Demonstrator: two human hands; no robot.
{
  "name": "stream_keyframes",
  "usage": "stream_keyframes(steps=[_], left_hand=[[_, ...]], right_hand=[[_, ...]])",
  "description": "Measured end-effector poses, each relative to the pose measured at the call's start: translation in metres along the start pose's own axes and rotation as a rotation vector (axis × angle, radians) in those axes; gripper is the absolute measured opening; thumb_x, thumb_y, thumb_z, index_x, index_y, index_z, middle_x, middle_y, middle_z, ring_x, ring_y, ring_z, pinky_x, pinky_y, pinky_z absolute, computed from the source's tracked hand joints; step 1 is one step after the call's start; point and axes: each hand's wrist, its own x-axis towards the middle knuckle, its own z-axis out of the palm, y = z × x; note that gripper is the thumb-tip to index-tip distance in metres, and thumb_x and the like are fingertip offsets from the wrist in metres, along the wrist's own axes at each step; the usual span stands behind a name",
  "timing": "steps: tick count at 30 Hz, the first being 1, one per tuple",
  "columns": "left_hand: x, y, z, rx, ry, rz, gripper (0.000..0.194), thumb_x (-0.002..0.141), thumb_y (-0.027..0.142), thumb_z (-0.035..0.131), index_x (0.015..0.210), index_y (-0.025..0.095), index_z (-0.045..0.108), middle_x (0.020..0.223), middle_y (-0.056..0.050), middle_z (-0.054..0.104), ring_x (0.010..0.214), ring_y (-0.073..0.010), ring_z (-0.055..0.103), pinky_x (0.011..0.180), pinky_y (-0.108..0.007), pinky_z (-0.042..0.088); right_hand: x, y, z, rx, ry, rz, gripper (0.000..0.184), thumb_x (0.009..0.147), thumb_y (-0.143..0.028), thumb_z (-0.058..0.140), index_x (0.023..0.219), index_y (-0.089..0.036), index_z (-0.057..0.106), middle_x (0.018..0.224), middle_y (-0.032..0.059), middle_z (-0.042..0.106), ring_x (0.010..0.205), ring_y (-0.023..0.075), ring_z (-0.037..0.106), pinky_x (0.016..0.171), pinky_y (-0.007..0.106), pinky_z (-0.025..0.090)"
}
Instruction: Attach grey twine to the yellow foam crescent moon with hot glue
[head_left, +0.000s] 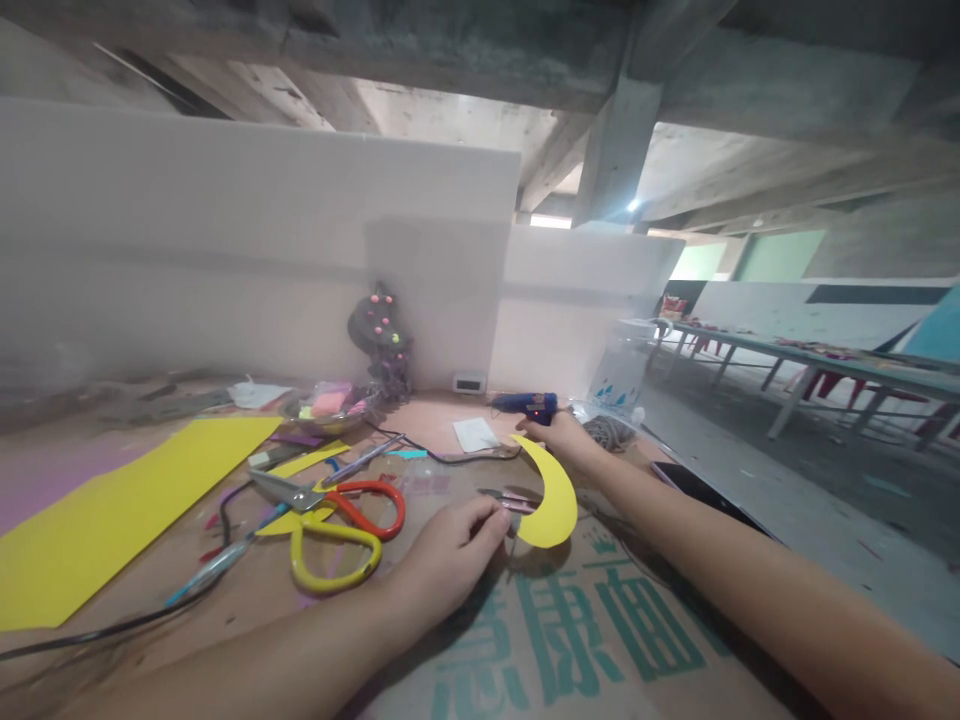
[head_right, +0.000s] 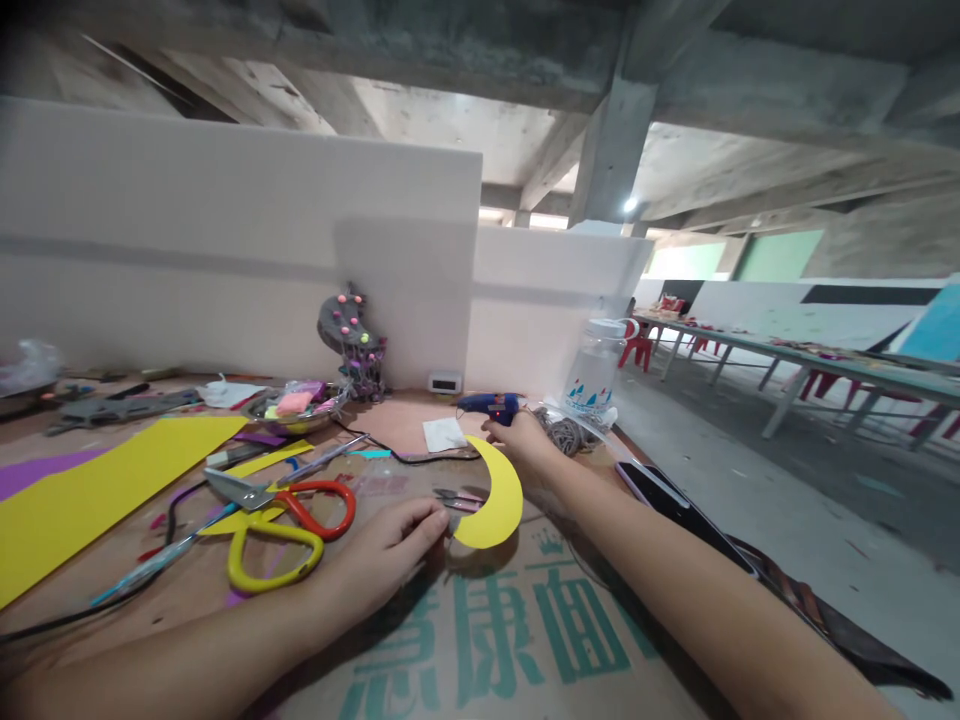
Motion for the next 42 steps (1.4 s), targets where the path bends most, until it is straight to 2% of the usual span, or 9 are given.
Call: stream_keyframes(steps=[4,8,12,15,19,22,27,30,42], left_hand=[[0.001,-0.001,-0.002,-0.060,0.039,-0.034,0.036,0.095,0.042,0.035,0.074,0.018,0.052,0.072,0.001,0.054,0.073,-0.0162,0.052,0.066,-0.026,0.037],[0.004,-0.008,-0.005,-0.137,0.212,-0.104,0.036,0.094,0.043,0.035,0.074,0.018,0.052,0.075,0.000,0.056,0.078,-0.0175,0.053,0.072,-0.028,0.039],[0.008,-0.013,-0.007,-0.166,0.265,-0.140,0.036,0.094,0.043,0.035,0.074,0.019,0.052,0.073,0.000,0.056,0.077,-0.0179,0.053,0.071,-0.028,0.038],[0.008,-0.013,-0.008,-0.152,0.240,-0.132,0.035,0.094,0.042,0.037,0.074,0.019,0.052,0.075,0.000,0.057,0.079,-0.0174,0.053,0.073,-0.028,0.037],[0.005,-0.010,-0.009,-0.125,0.177,-0.083,0.036,0.095,0.042,0.036,0.071,0.019,0.049,0.071,0.003,0.051,0.074,-0.0149,0.049,0.068,-0.026,0.035],[0.004,-0.008,-0.010,-0.122,0.156,-0.073,0.037,0.096,0.043,0.036,0.071,0.019,0.048,0.069,0.004,0.048,0.069,-0.0139,0.047,0.064,-0.026,0.033],[0.003,-0.005,-0.010,-0.062,0.155,-0.065,0.036,0.096,0.043,0.037,0.071,0.019,0.045,0.068,0.004,0.045,0.069,-0.0134,0.044,0.061,-0.025,0.031],[0.003,-0.003,-0.010,-0.039,0.159,-0.061,0.036,0.096,0.043,0.036,0.071,0.019,0.045,0.068,0.004,0.044,0.067,-0.0134,0.043,0.060,-0.025,0.031],[0.002,-0.003,-0.009,-0.054,0.144,-0.063,0.035,0.096,0.044,0.036,0.075,0.019,0.050,0.072,0.003,0.049,0.072,-0.0144,0.047,0.064,-0.025,0.034]], right_hand=[[-0.010,-0.014,-0.023,0.033,0.014,-0.033,0.031,0.083,-0.033,0.060,0.106,-0.012,0.067,0.086,0.0104,0.074,0.077,0.0183,0.069,0.065,0.024,0.051],[-0.037,-0.022,-0.050,0.005,0.075,-0.045,0.030,0.079,-0.036,0.064,0.100,-0.015,0.070,0.085,0.0091,0.074,0.083,0.0190,0.068,0.067,0.024,0.049],[-0.076,-0.020,-0.063,0.053,0.081,-0.159,0.031,0.079,-0.042,0.063,0.095,-0.016,0.068,0.072,0.0042,0.070,0.067,0.0159,0.064,0.057,0.023,0.046],[-0.104,-0.013,-0.062,0.033,0.025,-0.152,0.030,0.078,-0.045,0.064,0.087,-0.016,0.067,0.064,0.0023,0.067,0.062,0.0153,0.061,0.060,0.026,0.048],[-0.130,0.002,-0.052,-0.050,-0.011,-0.092,0.031,0.073,-0.048,0.067,0.081,-0.018,0.069,0.079,0.0064,0.072,0.070,0.0206,0.066,0.065,0.031,0.053],[-0.137,0.012,-0.045,-0.077,-0.040,-0.091,0.030,0.073,-0.050,0.067,0.080,-0.021,0.069,0.081,0.0060,0.073,0.079,0.0244,0.068,0.072,0.034,0.056],[-0.139,0.016,-0.041,0.078,-0.209,-0.155,0.036,0.080,-0.054,0.061,0.094,-0.021,0.068,0.096,0.0067,0.073,0.093,0.0236,0.068,0.086,0.033,0.056],[-0.142,0.011,-0.041,0.032,-0.239,-0.180,0.031,0.080,-0.050,0.063,0.092,-0.022,0.068,0.094,0.0049,0.073,0.090,0.0217,0.069,0.081,0.030,0.057],[-0.140,0.011,-0.040,-0.179,-0.167,-0.170,0.024,0.076,-0.049,0.061,0.076,-0.025,0.062,0.071,0.0018,0.068,0.069,0.0220,0.066,0.065,0.031,0.054]])
